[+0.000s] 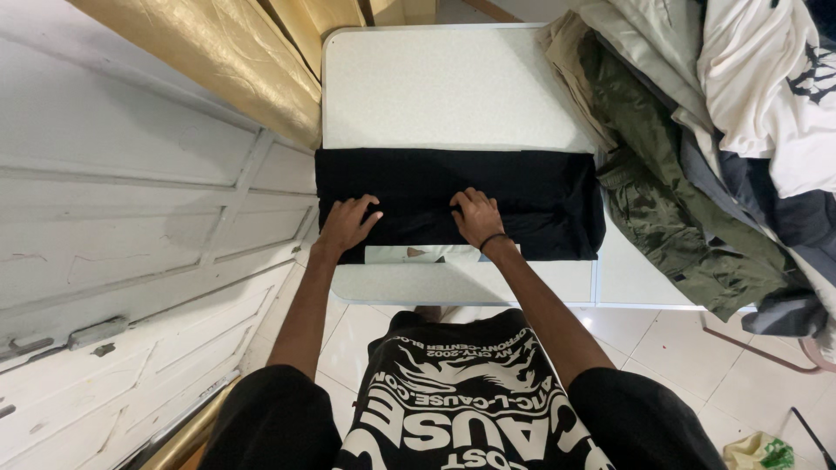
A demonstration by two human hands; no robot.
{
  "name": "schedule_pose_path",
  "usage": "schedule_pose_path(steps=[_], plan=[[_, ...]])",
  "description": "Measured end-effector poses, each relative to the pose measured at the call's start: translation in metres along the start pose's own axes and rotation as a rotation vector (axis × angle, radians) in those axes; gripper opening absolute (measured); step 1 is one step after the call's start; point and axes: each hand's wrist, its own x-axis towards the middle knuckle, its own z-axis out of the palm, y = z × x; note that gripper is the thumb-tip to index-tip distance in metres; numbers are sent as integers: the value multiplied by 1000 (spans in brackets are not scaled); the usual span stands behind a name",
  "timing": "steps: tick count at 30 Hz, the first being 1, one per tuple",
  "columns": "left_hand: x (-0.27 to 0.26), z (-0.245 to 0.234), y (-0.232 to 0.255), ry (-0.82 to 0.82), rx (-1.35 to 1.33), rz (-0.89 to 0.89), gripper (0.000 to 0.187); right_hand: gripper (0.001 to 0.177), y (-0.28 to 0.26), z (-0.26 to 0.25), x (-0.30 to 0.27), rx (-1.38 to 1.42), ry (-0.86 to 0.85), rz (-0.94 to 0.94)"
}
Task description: The person folds a black t-shirt on a small white table, smoothing the fabric by hand and making multiple folds to reach a final square shape.
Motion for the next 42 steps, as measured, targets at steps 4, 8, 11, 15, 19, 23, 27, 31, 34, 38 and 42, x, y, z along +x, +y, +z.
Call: schedule_pose_path(steps=[4, 8, 11, 15, 19, 23, 27, 31, 34, 38, 42], plan=[[-6, -5, -30, -66, 165, 7, 35, 23, 6, 8, -6, -4, 54, -6], [-14, -20, -51, -159, 249, -73, 41, 34, 12, 8, -17, 9, 156, -17], [-20, -32, -54, -233, 234, -193, 48, 50, 22, 8, -40, -12, 235, 39], [-29, -47, -73, -378, 326, -292, 51, 66, 56, 10, -71, -95, 274, 87], [-44, -55, -119, -306, 287, -308, 43, 61, 88, 12, -90, -225, 174, 178], [-54, -63, -158, -239, 189, -419, 36, 54, 106, 8, -99, -247, 212, 163], [-64, -75, -156, -127, 44, -472, 39, 53, 114, -8, -103, -276, 298, 278], [-65, -84, -140, -30, 21, -594, 39, 32, 131, -32, -113, -334, 241, 369], [-66, -78, -148, 187, -271, -564, 36, 17, 155, -45, -120, -250, 228, 310], [-61, -55, -167, 403, -515, -511, 29, 15, 176, -50, -129, -216, 256, 209], [-61, -39, -166, 615, -533, -714, 26, 15, 186, -47, -132, -176, 248, 238]])
